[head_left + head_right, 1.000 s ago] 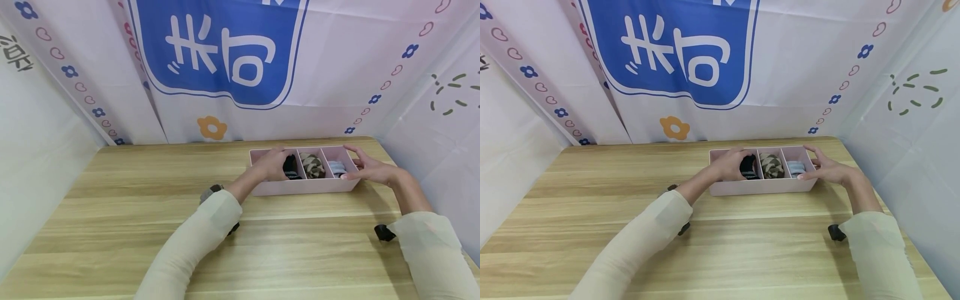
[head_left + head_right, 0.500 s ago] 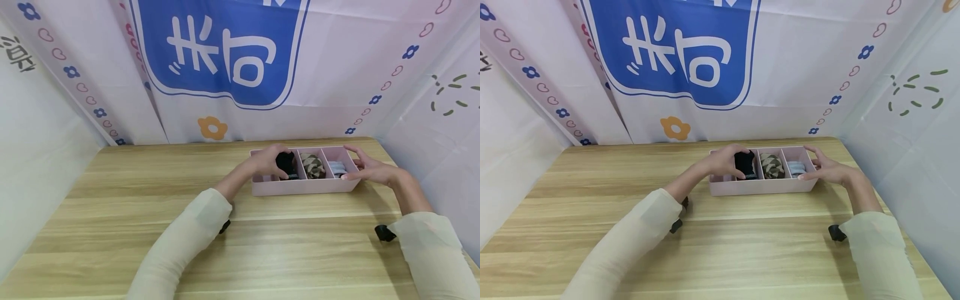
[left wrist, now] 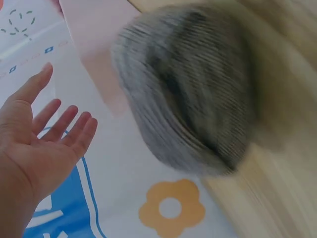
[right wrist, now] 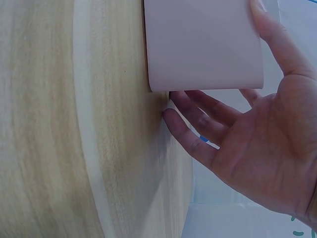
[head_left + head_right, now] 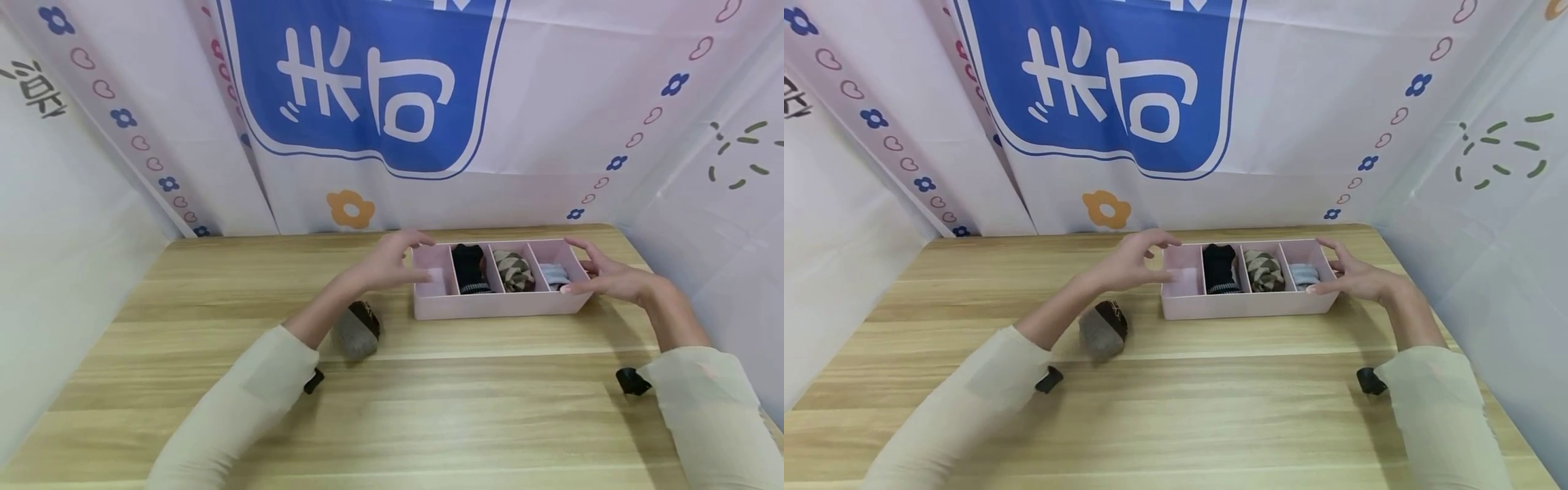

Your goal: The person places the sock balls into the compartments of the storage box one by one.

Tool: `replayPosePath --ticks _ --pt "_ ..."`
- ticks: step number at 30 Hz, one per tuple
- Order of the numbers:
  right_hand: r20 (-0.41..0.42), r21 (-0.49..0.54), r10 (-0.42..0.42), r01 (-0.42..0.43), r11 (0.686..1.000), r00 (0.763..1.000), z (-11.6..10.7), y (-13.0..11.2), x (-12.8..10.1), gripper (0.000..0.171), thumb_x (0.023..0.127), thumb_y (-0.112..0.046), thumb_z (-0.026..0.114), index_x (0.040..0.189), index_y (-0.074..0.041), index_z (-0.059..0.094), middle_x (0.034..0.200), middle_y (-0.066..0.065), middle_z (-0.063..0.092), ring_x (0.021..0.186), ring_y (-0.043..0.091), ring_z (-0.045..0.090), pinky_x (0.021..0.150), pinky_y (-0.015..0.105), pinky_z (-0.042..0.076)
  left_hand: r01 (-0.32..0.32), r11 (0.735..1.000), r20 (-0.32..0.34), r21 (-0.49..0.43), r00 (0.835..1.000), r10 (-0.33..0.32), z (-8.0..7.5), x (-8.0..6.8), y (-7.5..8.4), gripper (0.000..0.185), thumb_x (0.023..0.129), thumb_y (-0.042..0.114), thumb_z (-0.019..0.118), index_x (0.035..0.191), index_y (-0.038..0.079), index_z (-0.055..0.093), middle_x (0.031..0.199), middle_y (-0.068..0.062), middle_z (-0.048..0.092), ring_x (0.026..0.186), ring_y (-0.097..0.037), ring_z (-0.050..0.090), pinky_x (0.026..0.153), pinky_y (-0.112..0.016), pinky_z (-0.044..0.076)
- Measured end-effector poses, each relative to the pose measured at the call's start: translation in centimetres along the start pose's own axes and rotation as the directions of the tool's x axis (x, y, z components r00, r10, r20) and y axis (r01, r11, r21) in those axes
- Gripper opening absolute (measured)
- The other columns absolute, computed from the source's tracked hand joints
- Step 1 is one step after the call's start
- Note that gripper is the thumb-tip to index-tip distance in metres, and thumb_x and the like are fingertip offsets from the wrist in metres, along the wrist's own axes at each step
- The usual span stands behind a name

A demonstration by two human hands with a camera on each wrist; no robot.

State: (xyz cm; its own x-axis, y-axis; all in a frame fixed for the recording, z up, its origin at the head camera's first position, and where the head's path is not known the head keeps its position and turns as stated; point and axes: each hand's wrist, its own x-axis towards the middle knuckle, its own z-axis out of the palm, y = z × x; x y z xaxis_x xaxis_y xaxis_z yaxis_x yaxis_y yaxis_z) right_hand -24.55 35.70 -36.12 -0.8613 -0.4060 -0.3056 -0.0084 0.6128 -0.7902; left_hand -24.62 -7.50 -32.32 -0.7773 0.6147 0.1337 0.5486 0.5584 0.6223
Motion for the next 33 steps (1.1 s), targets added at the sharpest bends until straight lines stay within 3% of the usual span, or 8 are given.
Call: replayPosePath --ticks 6,10,20,27,33 --pt "0.001 -0.008 0.009 -0.009 1.0 1.0 0.0 -0.1 0.1 0.109 0.094 -0.023 0.073 0.164 -0.018 -0.01 0.159 0.047 0.01 0.146 0.064 0.014 0.113 0.076 0.02 0.054 0.997 -0.049 -0.05 0.997 -0.057 -0.8 -3.5 -0.9 0.061 0.089 0.015 0.082 0.141 -0.005 0.057 0.143 -0.02 0.058 0.132 -0.04 0.052 0.109 -0.05 0.047" --pt "-0.001 -0.014 0.005 -0.005 1.0 1.0 0.0 0.0 0.0 0.109 0.095 -0.023 0.073 0.164 -0.017 -0.011 0.158 0.047 0.011 0.145 0.064 0.015 0.113 0.076 0.021 0.09 0.995 -0.069 -0.035 0.993 -0.092 -1.0 -5.3 -1.5 0.064 0.089 0.019 0.083 0.142 -0.004 0.056 0.144 -0.02 0.057 0.13 -0.04 0.053 0.107 -0.052 0.048" --pt "-0.002 0.001 -0.001 0.001 1.0 1.0 0.1 0.0 -0.1 0.108 0.095 -0.023 0.072 0.164 -0.017 -0.01 0.159 0.047 0.011 0.146 0.063 0.018 0.113 0.076 0.021 0.111 0.993 -0.106 -0.026 0.988 -0.113 -0.4 -9.5 -3.1 0.068 0.086 0.019 0.086 0.141 -0.008 0.055 0.138 -0.025 0.057 0.125 -0.045 0.055 0.101 -0.058 0.051" --pt "0.003 -0.001 0.004 -0.004 1.0 1.0 0.1 0.0 0.0 0.108 0.095 -0.023 0.073 0.164 -0.019 -0.01 0.159 0.047 0.008 0.146 0.064 0.013 0.114 0.076 0.021 0.144 0.988 -0.086 0.063 0.987 -0.138 0.4 -12.0 -3.7 0.085 0.078 0.037 0.092 0.139 -0.009 0.055 0.135 -0.024 0.058 0.119 -0.041 0.058 0.098 -0.054 0.053" --pt "0.0 -0.007 0.01 -0.01 1.0 1.0 0.0 0.1 0.1 0.108 0.095 -0.023 0.072 0.164 -0.018 -0.011 0.159 0.047 0.007 0.146 0.065 0.012 0.113 0.077 0.02 0.162 0.981 -0.075 0.111 0.985 -0.154 0.8 -13.0 -4.4 0.093 0.071 0.043 0.094 0.138 -0.009 0.056 0.128 -0.02 0.061 0.112 -0.034 0.06 0.093 -0.05 0.055"
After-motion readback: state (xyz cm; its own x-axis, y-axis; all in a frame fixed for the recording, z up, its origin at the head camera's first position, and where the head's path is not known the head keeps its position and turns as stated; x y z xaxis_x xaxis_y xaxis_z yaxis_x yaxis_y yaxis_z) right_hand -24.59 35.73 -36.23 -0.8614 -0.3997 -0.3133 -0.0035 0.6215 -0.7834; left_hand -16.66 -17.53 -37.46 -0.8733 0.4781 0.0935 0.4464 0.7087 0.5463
